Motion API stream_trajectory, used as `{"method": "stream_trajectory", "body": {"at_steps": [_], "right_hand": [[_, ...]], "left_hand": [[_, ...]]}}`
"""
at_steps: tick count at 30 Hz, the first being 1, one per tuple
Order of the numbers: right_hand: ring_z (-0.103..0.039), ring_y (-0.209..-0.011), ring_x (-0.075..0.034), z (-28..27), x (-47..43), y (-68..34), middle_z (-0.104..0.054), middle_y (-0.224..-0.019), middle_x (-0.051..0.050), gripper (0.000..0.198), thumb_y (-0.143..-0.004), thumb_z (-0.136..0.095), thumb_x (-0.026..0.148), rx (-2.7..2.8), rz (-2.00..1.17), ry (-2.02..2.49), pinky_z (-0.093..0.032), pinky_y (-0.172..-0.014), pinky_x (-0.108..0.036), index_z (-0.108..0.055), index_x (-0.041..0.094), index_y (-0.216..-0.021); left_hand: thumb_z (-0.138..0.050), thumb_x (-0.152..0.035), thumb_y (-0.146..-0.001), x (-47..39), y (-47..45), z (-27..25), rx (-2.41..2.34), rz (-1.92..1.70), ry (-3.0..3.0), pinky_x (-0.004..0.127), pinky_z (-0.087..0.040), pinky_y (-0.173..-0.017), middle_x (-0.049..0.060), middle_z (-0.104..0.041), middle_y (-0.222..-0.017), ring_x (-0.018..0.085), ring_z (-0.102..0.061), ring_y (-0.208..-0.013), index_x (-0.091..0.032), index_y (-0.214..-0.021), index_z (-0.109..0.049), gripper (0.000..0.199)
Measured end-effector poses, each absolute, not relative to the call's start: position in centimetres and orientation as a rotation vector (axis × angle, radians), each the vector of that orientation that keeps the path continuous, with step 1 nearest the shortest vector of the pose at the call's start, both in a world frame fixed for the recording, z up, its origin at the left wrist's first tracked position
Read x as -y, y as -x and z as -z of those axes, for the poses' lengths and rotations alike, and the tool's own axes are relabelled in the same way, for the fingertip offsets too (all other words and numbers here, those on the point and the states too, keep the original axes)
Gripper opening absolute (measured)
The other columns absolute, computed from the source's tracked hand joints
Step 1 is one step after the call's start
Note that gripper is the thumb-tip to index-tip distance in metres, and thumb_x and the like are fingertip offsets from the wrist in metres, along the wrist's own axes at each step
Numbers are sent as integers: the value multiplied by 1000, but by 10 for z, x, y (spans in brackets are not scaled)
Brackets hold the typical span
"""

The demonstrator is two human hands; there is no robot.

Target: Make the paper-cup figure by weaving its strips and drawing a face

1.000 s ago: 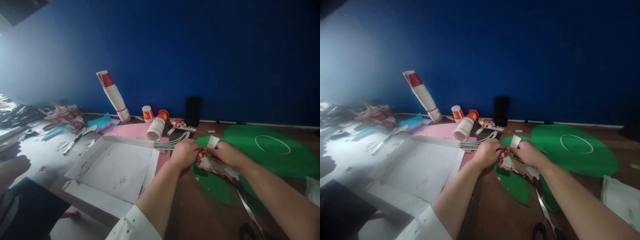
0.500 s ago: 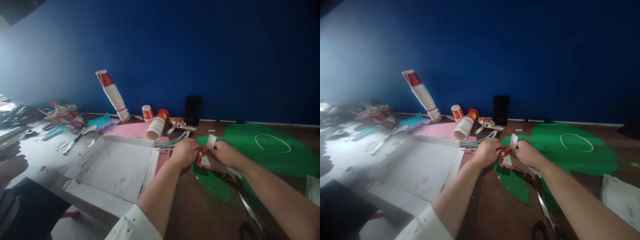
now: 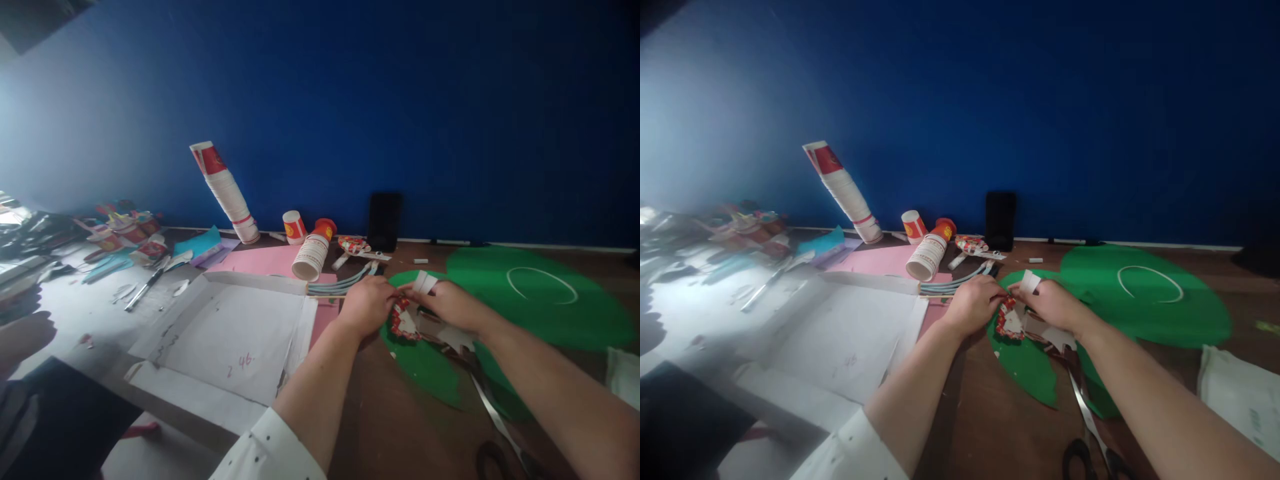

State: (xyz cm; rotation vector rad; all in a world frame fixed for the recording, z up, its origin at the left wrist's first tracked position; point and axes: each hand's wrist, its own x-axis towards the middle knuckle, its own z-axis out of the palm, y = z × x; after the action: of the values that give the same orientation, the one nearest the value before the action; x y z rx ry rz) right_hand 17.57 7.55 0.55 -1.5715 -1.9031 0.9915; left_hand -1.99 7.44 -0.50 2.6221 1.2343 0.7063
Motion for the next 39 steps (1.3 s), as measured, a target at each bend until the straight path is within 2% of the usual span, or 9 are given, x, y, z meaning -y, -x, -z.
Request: {"method": "stream_trajectory", "body": {"at_steps": [2, 6, 8, 12, 17, 22, 29, 34, 39], "right_hand": [[-65, -72, -22, -4, -77, -177, -74, -79, -3, 43, -76, -59, 59, 1886, -975, 1601, -47, -64, -30, -75, 22, -91], [-56, -54, -19, 0, -79, -180, -63, -54, -2, 45, -73, -62, 61, 1823, -898, 1724, -38, -51, -29, -74, 18, -80], [-53, -51, -18, 1, -79, -181, -61, -52, -1, 45, -74, -62, 61, 1793, -886, 1753, -36, -49, -29, -75, 18, -82], [-59, -58, -21, -4, -77, -181, -67, -60, -3, 43, -74, -62, 58, 1750, -895, 1744, -40, -55, -31, -76, 20, -88], [-66, -79, -26, -9, -77, -179, -75, -82, -5, 42, -73, -63, 56, 1744, -980, 1609, -47, -71, -34, -73, 23, -97], [-67, -89, -27, -7, -81, -182, -74, -89, -6, 46, -73, -63, 63, 1769, -1092, 1433, -50, -80, -36, -66, 22, -93], [-65, -83, -23, -27, -73, -185, -72, -83, -3, 40, -70, -72, 59, 1859, -1212, 1346, -49, -75, -30, -68, 21, -83], [-56, -61, -14, -56, -51, -172, -66, -71, -1, 40, -79, -63, 59, 1879, -1218, 1349, -43, -58, -25, -69, 20, -85], [-57, -61, -15, -47, -52, -167, -65, -65, -1, 40, -78, -61, 58, 2040, -1096, 1464, -42, -54, -25, -65, 19, -70]], "left_hand": [[-53, -26, -92, -74, 20, 4, -1239, -702, -2618, 26, -45, -87, 2, -68, -94, 17, -59, -94, -21, -95, -73, 21], [-52, -27, -92, -75, 22, 3, -1277, -663, -2628, 26, -45, -87, 3, -68, -95, 18, -59, -96, -21, -95, -73, 21], [-52, -26, -92, -76, 25, 1, -1314, -609, -2652, 27, -46, -85, 3, -67, -95, 19, -58, -96, -20, -94, -72, 21], [-51, -23, -92, -78, 33, -5, -1429, -529, -2669, 28, -47, -81, 4, -66, -95, 20, -58, -96, -20, -93, -70, 19], [-46, -27, -95, -76, 37, -9, -1586, -665, -2549, 26, -48, -74, 4, -64, -100, 18, -60, -91, -21, -100, -66, 22], [-41, -29, -97, -74, 31, -9, -1591, -848, -2448, 26, -48, -76, 4, -64, -101, 17, -60, -90, -22, -103, -65, 26], [-49, -29, -93, -72, 26, -8, -1493, -939, -2374, 26, -48, -78, 2, -66, -99, 18, -61, -92, -23, -100, -67, 20], [-50, -33, -93, -71, 27, -9, -1498, -966, -2277, 25, -48, -76, 1, -66, -97, 17, -62, -88, -24, -98, -68, 21], [-52, -31, -92, -72, 27, -9, -1586, -951, -2186, 25, -48, -79, 2, -66, -98, 17, -62, -89, -24, -98, -69, 19]]}}
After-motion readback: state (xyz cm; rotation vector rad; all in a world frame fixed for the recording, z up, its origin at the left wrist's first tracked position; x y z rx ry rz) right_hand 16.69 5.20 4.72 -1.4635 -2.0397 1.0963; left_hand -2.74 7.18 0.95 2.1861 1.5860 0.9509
